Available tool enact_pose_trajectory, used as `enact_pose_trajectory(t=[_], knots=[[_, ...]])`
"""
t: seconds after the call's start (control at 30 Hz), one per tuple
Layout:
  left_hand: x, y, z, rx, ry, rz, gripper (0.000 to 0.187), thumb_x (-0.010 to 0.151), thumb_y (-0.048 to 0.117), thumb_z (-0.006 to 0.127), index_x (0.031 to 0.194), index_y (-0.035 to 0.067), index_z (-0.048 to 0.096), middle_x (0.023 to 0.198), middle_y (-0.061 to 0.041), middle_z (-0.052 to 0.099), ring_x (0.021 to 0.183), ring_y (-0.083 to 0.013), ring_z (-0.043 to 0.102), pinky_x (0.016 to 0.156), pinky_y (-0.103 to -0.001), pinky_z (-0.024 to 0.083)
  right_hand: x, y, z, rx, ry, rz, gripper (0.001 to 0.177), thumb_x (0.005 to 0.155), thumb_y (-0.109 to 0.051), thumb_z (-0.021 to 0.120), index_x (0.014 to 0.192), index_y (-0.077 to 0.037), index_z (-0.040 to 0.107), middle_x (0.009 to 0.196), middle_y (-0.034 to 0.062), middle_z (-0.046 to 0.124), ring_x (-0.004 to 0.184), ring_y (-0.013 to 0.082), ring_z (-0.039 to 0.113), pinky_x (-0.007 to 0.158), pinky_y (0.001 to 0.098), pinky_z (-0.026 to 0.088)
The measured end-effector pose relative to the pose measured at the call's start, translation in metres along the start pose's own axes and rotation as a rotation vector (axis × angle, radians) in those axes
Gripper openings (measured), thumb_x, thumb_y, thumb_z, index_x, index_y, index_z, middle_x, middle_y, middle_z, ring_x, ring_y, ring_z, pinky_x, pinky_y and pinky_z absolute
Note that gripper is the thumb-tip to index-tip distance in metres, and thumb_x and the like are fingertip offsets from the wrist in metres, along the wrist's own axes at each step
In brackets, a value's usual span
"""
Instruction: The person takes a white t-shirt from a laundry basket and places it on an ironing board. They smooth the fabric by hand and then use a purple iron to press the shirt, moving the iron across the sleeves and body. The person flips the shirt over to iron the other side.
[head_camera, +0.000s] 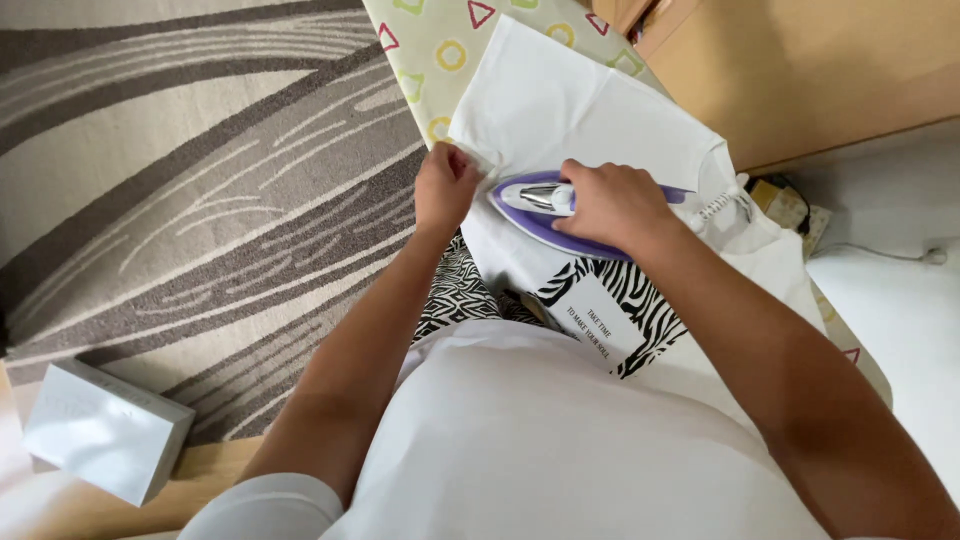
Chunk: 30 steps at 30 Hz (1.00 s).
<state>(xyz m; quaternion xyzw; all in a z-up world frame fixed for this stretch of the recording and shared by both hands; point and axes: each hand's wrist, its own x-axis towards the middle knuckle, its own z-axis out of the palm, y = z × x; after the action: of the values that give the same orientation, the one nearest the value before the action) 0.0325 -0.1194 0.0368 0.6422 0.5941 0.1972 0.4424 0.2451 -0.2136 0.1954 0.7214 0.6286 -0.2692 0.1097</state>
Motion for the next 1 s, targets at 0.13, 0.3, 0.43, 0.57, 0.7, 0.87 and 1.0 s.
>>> enact_pose_trajectory(t=[0.13,0.3,0.43,0.57,0.7,0.87,1.0], knots=[[-0.008,-0.064,0.005,-0.175,0.104,-0.107,0.021,0.086,0.017,0.063,0.102,0.013,0.051,0.096,-0.007,0.053,0.092,-0.0255,0.06,0.082,-0.043,0.052,-0.021,0.029,-0.015,-0.026,-0.041,0.122,0.061,0.079,-0.053,0.071,0.13,-0.02,0.062,0.108,0.0288,0.073,0.108,0.0524,0.069,0.093,0.0612,0.052],[-0.04,-0.043,0.001,-0.297,-0.169,-0.29,0.047,0.09,0.048,0.07,0.123,0.015,0.067,0.123,-0.01,0.068,0.123,-0.0329,0.062,0.105,-0.048,0.047,-0.025,0.037,-0.009,-0.052,-0.022,0.153,0.062,0.078,-0.053,0.07,0.131,-0.022,0.063,0.11,0.0281,0.074,0.109,0.0509,0.069,0.094,0.058,0.052],[-0.031,-0.07,0.007,-0.365,-0.214,-0.196,0.031,0.09,0.044,0.072,0.087,0.013,0.07,0.085,-0.008,0.066,0.087,-0.0257,0.064,0.088,-0.042,0.048,-0.013,0.009,-0.007,-0.067,-0.032,0.08,0.063,0.078,-0.057,0.069,0.13,-0.023,0.062,0.11,0.0263,0.073,0.108,0.0498,0.069,0.092,0.0576,0.053],[-0.04,-0.06,-0.001,-0.459,-0.194,-0.189,0.028,0.092,0.035,0.072,0.073,0.015,0.064,0.066,0.003,0.052,0.071,-0.0138,0.049,0.074,-0.029,0.04,0.01,-0.014,0.007,-0.057,0.018,0.046,0.062,0.077,-0.055,0.07,0.129,-0.022,0.063,0.106,0.0227,0.073,0.105,0.0472,0.071,0.089,0.0562,0.053],[-0.042,-0.056,0.0,-0.615,-0.103,-0.133,0.02,0.095,0.029,0.071,0.082,0.014,0.069,0.069,0.005,0.056,0.07,-0.0078,0.048,0.07,-0.024,0.038,0.012,-0.017,0.006,-0.052,-0.013,0.017,0.063,0.078,-0.057,0.07,0.129,-0.021,0.062,0.106,0.0233,0.073,0.105,0.0483,0.07,0.089,0.0568,0.053],[-0.031,-0.076,0.015,-0.723,-0.068,-0.14,0.018,0.095,0.023,0.071,0.081,0.011,0.068,0.069,0.004,0.052,0.071,-0.0076,0.044,0.069,-0.024,0.034,-0.012,-0.024,-0.01,-0.14,-0.163,-0.168,0.055,0.079,-0.042,0.073,0.128,-0.019,0.066,0.105,0.0257,0.075,0.105,0.0493,0.071,0.092,0.058,0.054],[-0.034,-0.075,0.014,-0.76,-0.065,-0.168,0.017,0.096,0.024,0.071,0.084,0.011,0.071,0.07,0.003,0.055,0.071,-0.0072,0.047,0.069,-0.023,0.036,0.0,-0.029,-0.002,-0.148,-0.085,-0.182,0.055,0.081,-0.044,0.072,0.128,-0.017,0.064,0.1,0.0262,0.074,0.101,0.0501,0.071,0.088,0.059,0.054]])
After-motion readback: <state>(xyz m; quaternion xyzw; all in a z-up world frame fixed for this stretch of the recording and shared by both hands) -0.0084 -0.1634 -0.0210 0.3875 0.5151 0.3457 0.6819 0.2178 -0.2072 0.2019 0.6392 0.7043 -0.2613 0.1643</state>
